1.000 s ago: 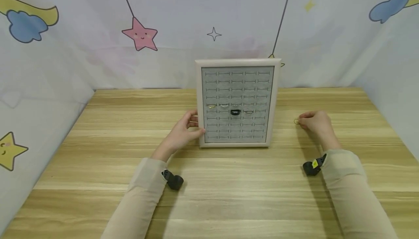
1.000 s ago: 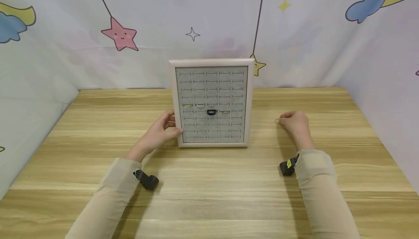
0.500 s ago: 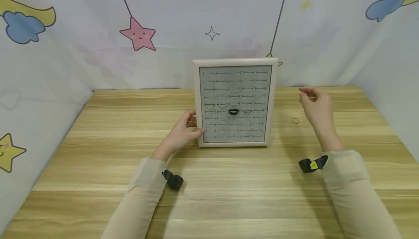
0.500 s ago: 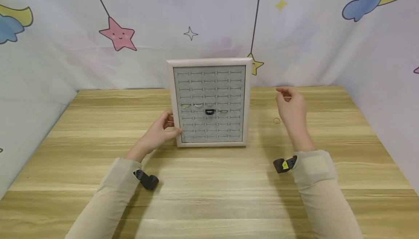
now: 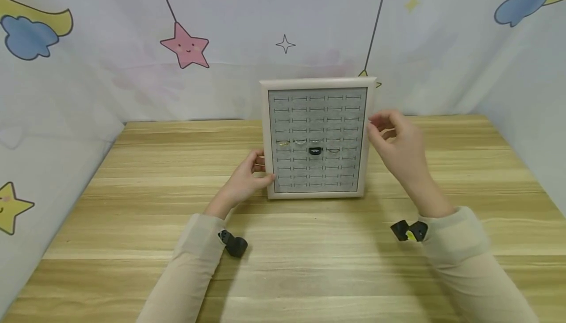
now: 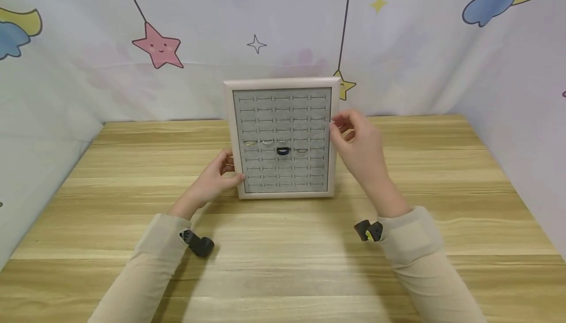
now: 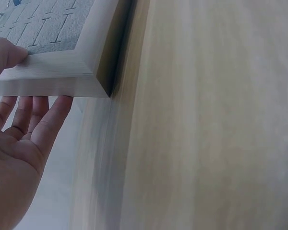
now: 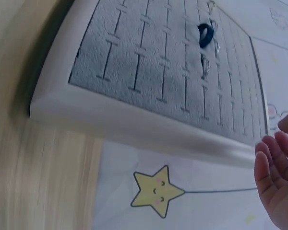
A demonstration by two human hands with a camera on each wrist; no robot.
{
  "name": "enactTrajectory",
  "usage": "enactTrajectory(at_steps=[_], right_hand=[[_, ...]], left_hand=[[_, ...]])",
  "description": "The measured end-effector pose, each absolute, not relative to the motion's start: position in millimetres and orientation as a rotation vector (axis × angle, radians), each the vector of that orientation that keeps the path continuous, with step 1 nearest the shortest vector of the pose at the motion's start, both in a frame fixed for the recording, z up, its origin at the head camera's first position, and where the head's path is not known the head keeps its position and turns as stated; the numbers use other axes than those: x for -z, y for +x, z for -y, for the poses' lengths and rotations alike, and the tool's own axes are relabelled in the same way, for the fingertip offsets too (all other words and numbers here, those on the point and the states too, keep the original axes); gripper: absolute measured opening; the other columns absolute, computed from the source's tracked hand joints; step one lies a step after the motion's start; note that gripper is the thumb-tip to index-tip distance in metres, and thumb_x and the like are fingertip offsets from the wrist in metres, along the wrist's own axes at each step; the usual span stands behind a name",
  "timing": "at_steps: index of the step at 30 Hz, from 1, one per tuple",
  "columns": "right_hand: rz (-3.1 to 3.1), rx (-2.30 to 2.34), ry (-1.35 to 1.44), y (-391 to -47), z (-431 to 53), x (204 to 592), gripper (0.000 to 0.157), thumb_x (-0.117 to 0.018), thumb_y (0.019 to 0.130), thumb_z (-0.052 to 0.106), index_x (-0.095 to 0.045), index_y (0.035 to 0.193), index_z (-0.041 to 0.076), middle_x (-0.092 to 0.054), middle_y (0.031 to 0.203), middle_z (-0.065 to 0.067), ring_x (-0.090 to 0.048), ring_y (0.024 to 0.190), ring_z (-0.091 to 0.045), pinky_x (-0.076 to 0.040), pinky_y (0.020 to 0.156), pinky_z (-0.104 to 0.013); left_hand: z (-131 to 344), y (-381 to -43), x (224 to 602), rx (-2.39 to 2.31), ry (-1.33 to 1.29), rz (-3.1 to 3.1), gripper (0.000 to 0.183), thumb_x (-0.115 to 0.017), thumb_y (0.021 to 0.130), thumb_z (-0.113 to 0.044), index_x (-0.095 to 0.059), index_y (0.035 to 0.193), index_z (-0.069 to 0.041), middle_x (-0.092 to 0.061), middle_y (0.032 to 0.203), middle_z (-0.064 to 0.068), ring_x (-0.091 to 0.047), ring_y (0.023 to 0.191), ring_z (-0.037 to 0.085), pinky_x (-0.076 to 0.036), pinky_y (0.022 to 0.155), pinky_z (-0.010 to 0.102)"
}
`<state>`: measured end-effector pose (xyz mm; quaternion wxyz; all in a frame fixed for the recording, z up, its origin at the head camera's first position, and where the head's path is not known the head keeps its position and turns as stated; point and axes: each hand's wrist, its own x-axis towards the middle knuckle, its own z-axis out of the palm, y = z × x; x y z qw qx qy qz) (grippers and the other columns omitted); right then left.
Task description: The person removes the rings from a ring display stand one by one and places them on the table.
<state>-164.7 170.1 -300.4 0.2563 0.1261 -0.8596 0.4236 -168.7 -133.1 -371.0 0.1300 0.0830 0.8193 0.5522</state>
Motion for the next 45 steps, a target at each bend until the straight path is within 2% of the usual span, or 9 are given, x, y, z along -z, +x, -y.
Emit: enactTrajectory(at_steps=[3, 7, 11, 22, 28, 36, 45], right_hand=[[2.388, -1.063, 0.464, -163.5, -161.1, 303.8, 0.013, -0.062, 0.088, 0.002, -0.063, 0.098, -0.006, -0.066, 0.091, -0.017, -0.054, 0.079, -0.002, -0.043, 0.067, -0.01], [2.518, -0.938, 0.557, -161.8, -149.1, 309.2, 0.014, -0.062, 0.09, 0.006, -0.065, 0.1, -0.002, -0.065, 0.092, -0.013, -0.058, 0.081, -0.019, -0.048, 0.07, -0.027], [2.636, -0.869, 0.593, -160.8, -140.1, 314.0, 0.016, -0.062, 0.09, 0.01, -0.065, 0.103, 0.0, -0.065, 0.098, -0.012, -0.061, 0.087, -0.024, -0.052, 0.076, -0.036], [2.694, -0.651, 0.693, -160.9, -130.4, 318.6, 0.016, -0.068, 0.086, 0.01, -0.068, 0.1, 0.002, -0.068, 0.1, -0.012, -0.063, 0.092, -0.025, -0.054, 0.081, -0.037], [2.656, -0.607, 0.718, -161.1, -129.9, 319.5, 0.012, -0.069, 0.084, 0.004, -0.071, 0.096, 0.003, -0.07, 0.097, -0.01, -0.064, 0.093, -0.027, -0.054, 0.082, -0.037], [2.652, -0.743, 0.689, -162.9, -131.5, 322.5, 0.015, -0.065, 0.084, -0.002, -0.07, 0.097, 0.003, -0.069, 0.098, -0.01, -0.062, 0.094, -0.027, -0.053, 0.083, -0.037], [2.642, -0.945, 0.682, -166.0, -135.8, 325.4, 0.018, -0.06, 0.081, -0.007, -0.069, 0.096, 0.0, -0.067, 0.095, -0.013, -0.059, 0.086, -0.023, -0.052, 0.076, -0.034]], left_hand=[[133.7, -168.0, 370.1, -1.6, 0.241, -2.375, 0.059, -0.063, 0.087, -0.006, -0.036, 0.138, -0.003, -0.048, 0.126, 0.019, -0.049, 0.12, 0.033, -0.042, 0.099, 0.041], [134.9, -168.1, 371.4, -1.593, 0.243, -2.373, 0.059, -0.063, 0.088, -0.008, -0.035, 0.139, -0.003, -0.048, 0.127, 0.019, -0.048, 0.121, 0.033, -0.041, 0.099, 0.041], [135.5, -168.7, 373.3, -1.59, 0.248, -2.373, 0.059, -0.063, 0.088, -0.01, -0.034, 0.139, -0.003, -0.047, 0.127, 0.019, -0.048, 0.121, 0.033, -0.041, 0.099, 0.041], [135.0, -168.5, 373.8, -1.593, 0.239, -2.368, 0.06, -0.063, 0.088, -0.009, -0.034, 0.14, -0.004, -0.047, 0.128, 0.018, -0.048, 0.121, 0.032, -0.04, 0.099, 0.04], [135.1, -168.8, 375.3, -1.593, 0.249, -2.372, 0.059, -0.062, 0.088, -0.01, -0.034, 0.139, -0.003, -0.047, 0.126, 0.018, -0.048, 0.12, 0.032, -0.041, 0.099, 0.04], [134.6, -167.5, 373.7, -1.603, 0.239, -2.363, 0.059, -0.063, 0.088, -0.009, -0.035, 0.139, -0.003, -0.047, 0.126, 0.018, -0.047, 0.121, 0.032, -0.04, 0.1, 0.04], [135.5, -168.4, 375.8, -1.589, 0.247, -2.376, 0.059, -0.063, 0.088, -0.011, -0.034, 0.139, -0.003, -0.047, 0.125, 0.018, -0.048, 0.12, 0.031, -0.04, 0.099, 0.039]])
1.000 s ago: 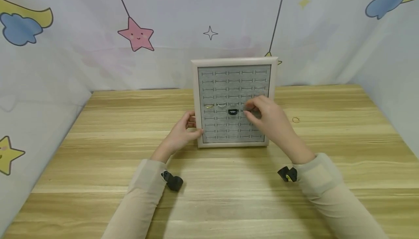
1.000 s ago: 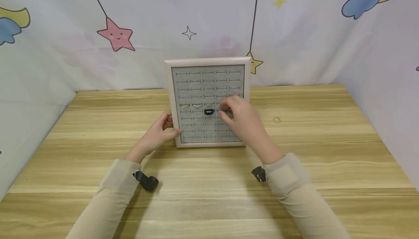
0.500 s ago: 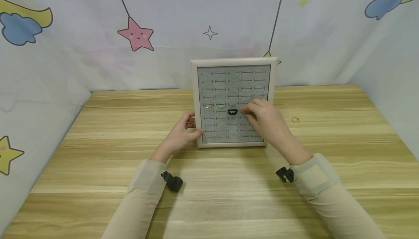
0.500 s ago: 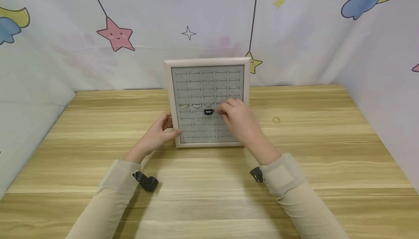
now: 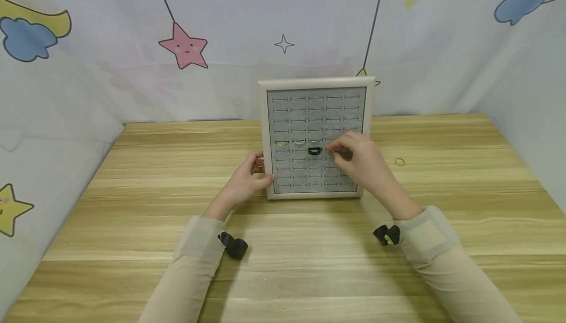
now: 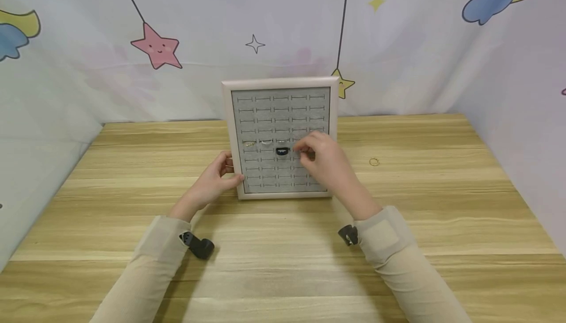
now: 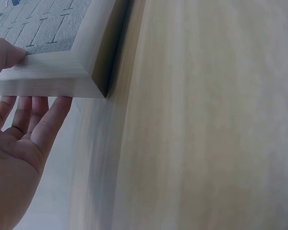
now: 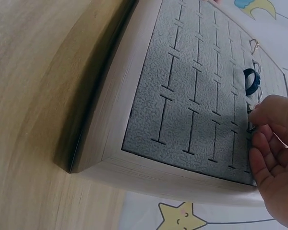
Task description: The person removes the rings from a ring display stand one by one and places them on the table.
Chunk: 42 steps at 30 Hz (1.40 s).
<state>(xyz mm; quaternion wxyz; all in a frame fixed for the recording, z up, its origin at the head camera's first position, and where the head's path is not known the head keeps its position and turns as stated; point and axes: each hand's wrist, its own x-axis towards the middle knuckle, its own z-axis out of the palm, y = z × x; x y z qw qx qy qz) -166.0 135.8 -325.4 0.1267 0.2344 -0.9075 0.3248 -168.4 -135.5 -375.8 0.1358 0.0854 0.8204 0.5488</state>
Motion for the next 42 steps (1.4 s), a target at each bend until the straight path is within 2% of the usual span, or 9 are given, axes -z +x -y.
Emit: enactTrajectory(at_steps=[10, 19, 27, 31, 34, 38, 42], right_hand=[[2.679, -1.052, 0.668, -166.8, -143.4, 320.0, 0.019, -0.058, 0.083, -0.005, -0.07, 0.097, 0.001, -0.067, 0.095, -0.012, -0.059, 0.085, -0.021, -0.052, 0.076, -0.032], [2.72, -1.258, 0.558, -169.8, -150.7, 314.8, 0.016, -0.06, 0.087, 0.001, -0.071, 0.099, 0.004, -0.066, 0.092, -0.009, -0.056, 0.08, -0.013, -0.047, 0.071, -0.018], [2.533, -1.638, 0.337, -173.9, -165.9, 311.7, 0.02, -0.063, 0.091, 0.014, -0.066, 0.107, 0.002, -0.06, 0.089, 0.022, -0.057, 0.081, 0.0, -0.047, 0.072, -0.012], [2.357, -1.745, 0.211, -177.3, -175.7, 315.1, 0.008, -0.064, 0.09, 0.014, -0.067, 0.098, 0.015, -0.06, 0.086, 0.02, -0.055, 0.08, 0.0, -0.045, 0.07, -0.011], [2.226, -1.857, 0.077, -182.6, -185.4, 319.4, 0.011, -0.064, 0.09, 0.013, -0.066, 0.091, 0.024, -0.061, 0.085, 0.018, -0.055, 0.078, -0.001, -0.045, 0.069, -0.01], [2.142, -1.947, -0.115, -189.2, -203.9, 327.6, 0.01, -0.062, 0.091, 0.012, -0.065, 0.09, 0.022, -0.06, 0.085, 0.015, -0.057, 0.078, 0.0, -0.047, 0.072, -0.008], [2.286, -1.812, -0.281, -191.8, -227.0, 337.6, 0.011, -0.059, 0.093, 0.017, -0.061, 0.091, 0.028, -0.057, 0.086, 0.018, -0.057, 0.075, 0.005, -0.047, 0.069, -0.007]], left_hand=[[134.0, -169.1, 375.4, -1.599, 0.254, -2.373, 0.059, -0.063, 0.088, -0.01, -0.035, 0.139, -0.003, -0.048, 0.124, 0.017, -0.049, 0.118, 0.03, -0.04, 0.098, 0.038], [134.2, -169.3, 375.6, -1.594, 0.241, -2.374, 0.058, -0.063, 0.087, -0.009, -0.036, 0.138, -0.004, -0.048, 0.123, 0.017, -0.049, 0.118, 0.03, -0.04, 0.098, 0.038], [135.0, -169.1, 376.0, -1.578, 0.236, -2.385, 0.057, -0.063, 0.088, -0.011, -0.037, 0.138, -0.006, -0.048, 0.123, 0.016, -0.049, 0.118, 0.029, -0.039, 0.098, 0.038], [135.0, -168.7, 375.7, -1.574, 0.234, -2.387, 0.057, -0.063, 0.088, -0.012, -0.037, 0.138, -0.005, -0.048, 0.124, 0.016, -0.049, 0.119, 0.03, -0.039, 0.099, 0.039], [134.8, -168.6, 375.7, -1.573, 0.227, -2.389, 0.057, -0.063, 0.088, -0.011, -0.037, 0.138, -0.005, -0.049, 0.124, 0.016, -0.049, 0.12, 0.03, -0.04, 0.1, 0.04], [134.2, -168.3, 375.3, -1.579, 0.209, -2.381, 0.057, -0.063, 0.088, -0.011, -0.037, 0.138, -0.006, -0.049, 0.124, 0.015, -0.048, 0.12, 0.03, -0.04, 0.1, 0.04], [134.4, -168.2, 375.5, -1.577, 0.208, -2.38, 0.057, -0.063, 0.088, -0.011, -0.036, 0.138, -0.005, -0.048, 0.124, 0.016, -0.048, 0.121, 0.031, -0.039, 0.101, 0.041]])
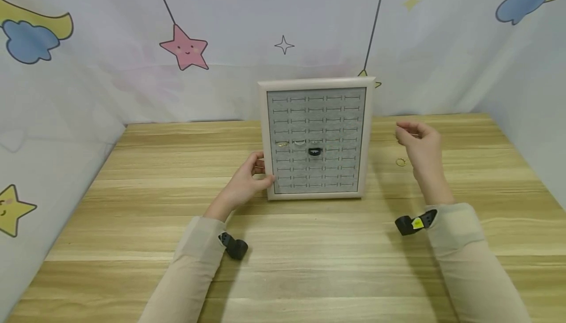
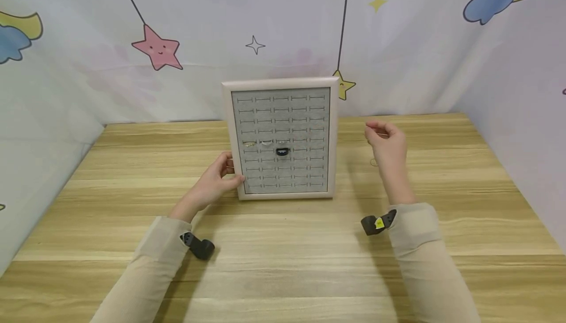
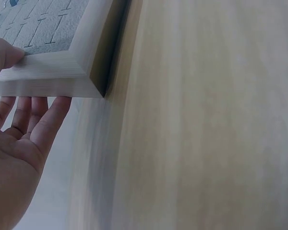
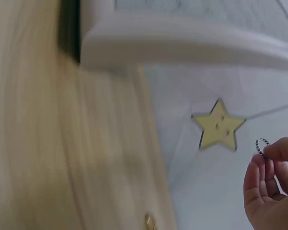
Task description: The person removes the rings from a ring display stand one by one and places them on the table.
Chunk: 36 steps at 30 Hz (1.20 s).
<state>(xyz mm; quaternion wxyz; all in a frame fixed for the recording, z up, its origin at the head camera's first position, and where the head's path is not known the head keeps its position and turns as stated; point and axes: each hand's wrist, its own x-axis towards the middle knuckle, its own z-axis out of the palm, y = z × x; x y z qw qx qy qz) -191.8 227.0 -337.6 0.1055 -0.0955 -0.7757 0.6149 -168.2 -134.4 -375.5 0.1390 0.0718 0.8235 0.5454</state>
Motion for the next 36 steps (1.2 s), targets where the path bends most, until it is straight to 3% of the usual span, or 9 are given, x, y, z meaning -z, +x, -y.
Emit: enactTrajectory(at_steps=[3, 5, 10, 17, 36], right_hand=[[2.408, -1.694, -0.363, -192.7, -243.1, 345.2, 0.01, -0.056, 0.094, 0.019, -0.058, 0.092, 0.028, -0.055, 0.081, 0.023, -0.056, 0.071, 0.009, -0.047, 0.068, -0.006], [2.473, -1.638, -0.396, -193.4, -251.7, 350.5, 0.008, -0.055, 0.095, 0.018, -0.06, 0.101, 0.019, -0.054, 0.076, 0.025, -0.056, 0.068, 0.01, -0.048, 0.067, -0.007], [2.615, -1.57, -0.467, -194.4, -267.0, 363.8, 0.039, -0.05, 0.095, 0.014, -0.053, 0.126, -0.008, -0.051, 0.069, 0.026, -0.053, 0.067, 0.009, -0.047, 0.065, -0.007], [2.722, -1.529, -0.553, -195.5, -279.7, 376.7, 0.04, -0.049, 0.092, 0.007, -0.051, 0.126, -0.013, -0.046, 0.062, 0.027, -0.05, 0.06, 0.013, -0.046, 0.061, -0.007], [2.892, -1.346, -0.597, -198.5, -286.8, 377.2, 0.039, -0.052, 0.091, 0.013, -0.057, 0.12, -0.012, -0.05, 0.055, 0.025, -0.048, 0.055, 0.008, -0.042, 0.055, -0.012]], left_hand=[[134.5, -167.9, 375.8, -1.576, 0.214, -2.382, 0.058, -0.063, 0.088, -0.011, -0.036, 0.138, -0.005, -0.048, 0.124, 0.016, -0.048, 0.121, 0.031, -0.039, 0.102, 0.041], [134.4, -167.5, 375.5, -1.578, 0.211, -2.381, 0.058, -0.063, 0.087, -0.011, -0.036, 0.138, -0.005, -0.048, 0.123, 0.016, -0.048, 0.121, 0.03, -0.039, 0.102, 0.041], [133.7, -166.9, 374.7, -1.582, 0.202, -2.378, 0.057, -0.064, 0.087, -0.011, -0.037, 0.138, -0.007, -0.049, 0.123, 0.015, -0.049, 0.12, 0.03, -0.039, 0.101, 0.04], [134.0, -167.5, 376.0, -1.585, 0.214, -2.38, 0.056, -0.063, 0.088, -0.01, -0.037, 0.138, -0.005, -0.049, 0.121, 0.015, -0.049, 0.118, 0.03, -0.039, 0.099, 0.039], [133.9, -167.7, 376.4, -1.591, 0.221, -2.371, 0.056, -0.063, 0.088, -0.009, -0.037, 0.138, -0.007, -0.048, 0.12, 0.014, -0.049, 0.118, 0.029, -0.04, 0.099, 0.038]])
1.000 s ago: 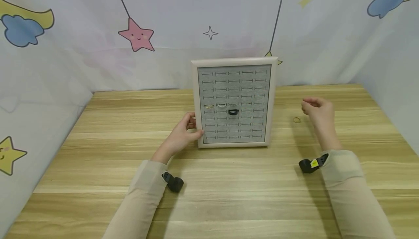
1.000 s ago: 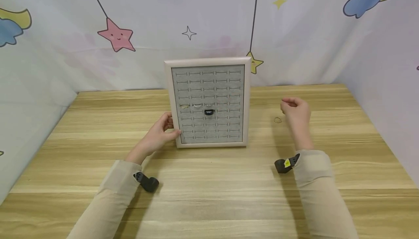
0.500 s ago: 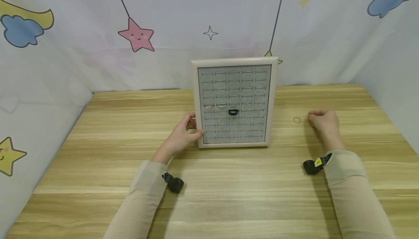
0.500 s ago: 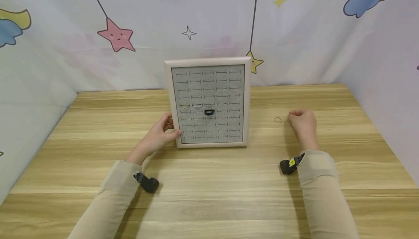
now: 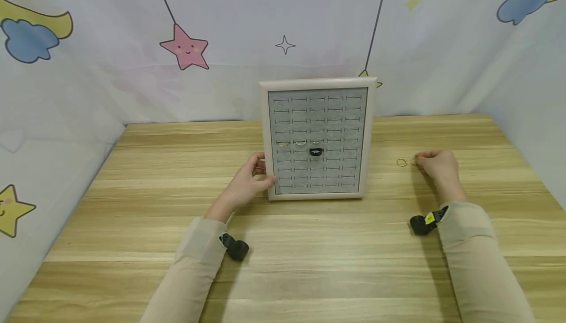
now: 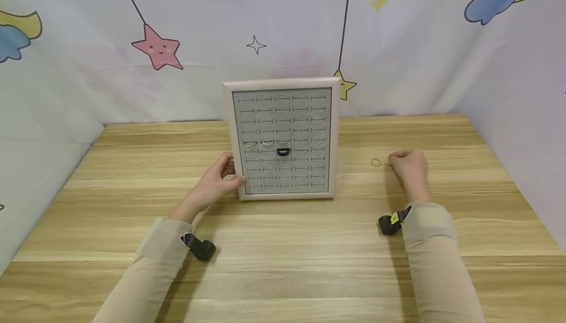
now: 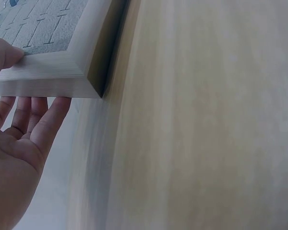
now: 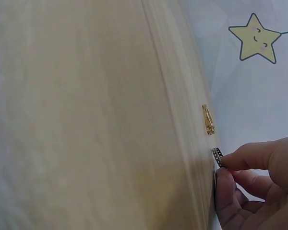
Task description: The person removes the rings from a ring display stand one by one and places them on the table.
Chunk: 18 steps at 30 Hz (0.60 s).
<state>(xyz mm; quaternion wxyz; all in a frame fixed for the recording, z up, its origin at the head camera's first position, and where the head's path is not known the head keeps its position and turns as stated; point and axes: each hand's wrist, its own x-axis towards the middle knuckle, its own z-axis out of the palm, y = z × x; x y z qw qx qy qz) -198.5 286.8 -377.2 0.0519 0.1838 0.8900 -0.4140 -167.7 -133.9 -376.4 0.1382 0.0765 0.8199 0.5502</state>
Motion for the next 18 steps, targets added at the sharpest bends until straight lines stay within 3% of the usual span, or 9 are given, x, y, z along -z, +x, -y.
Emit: enactTrajectory(at_steps=[8, 11, 15, 18], right_hand=[[-2.707, 1.269, 0.556, -198.1, -283.9, 376.0, 0.041, -0.051, 0.09, 0.014, -0.055, 0.124, -0.009, -0.053, 0.065, 0.018, -0.05, 0.058, 0.006, -0.044, 0.057, -0.013], [-2.755, 1.254, 0.548, -197.6, -279.8, 374.7, 0.043, -0.047, 0.091, 0.016, -0.055, 0.127, -0.007, -0.062, 0.089, -0.001, -0.054, 0.072, -0.002, -0.043, 0.064, -0.015], [-2.848, 1.289, 0.53, -197.7, -270.8, 368.3, 0.043, -0.04, 0.095, 0.018, -0.054, 0.13, -0.002, -0.053, 0.123, -0.019, -0.049, 0.092, -0.016, -0.038, 0.068, -0.019], [-2.916, 1.408, 0.526, -198.9, -260.7, 358.7, 0.042, -0.04, 0.095, 0.019, -0.056, 0.129, 0.001, -0.056, 0.117, -0.008, -0.048, 0.087, -0.007, -0.039, 0.062, -0.015]], left_hand=[[134.7, -165.9, 377.7, -1.601, 0.249, -2.398, 0.055, -0.063, 0.087, -0.01, -0.038, 0.136, -0.005, -0.051, 0.117, 0.014, -0.051, 0.113, 0.027, -0.044, 0.093, 0.034], [134.8, -165.0, 377.3, -1.605, 0.257, -2.402, 0.055, -0.063, 0.086, -0.011, -0.039, 0.135, -0.005, -0.051, 0.115, 0.013, -0.051, 0.111, 0.026, -0.045, 0.092, 0.032], [134.5, -165.1, 375.9, -1.604, 0.243, -2.379, 0.056, -0.063, 0.087, -0.01, -0.037, 0.137, -0.005, -0.05, 0.119, 0.015, -0.05, 0.115, 0.028, -0.043, 0.096, 0.037], [134.0, -165.9, 376.1, -1.593, 0.229, -2.376, 0.057, -0.062, 0.088, -0.01, -0.036, 0.139, -0.005, -0.049, 0.121, 0.016, -0.05, 0.117, 0.029, -0.042, 0.097, 0.037]])
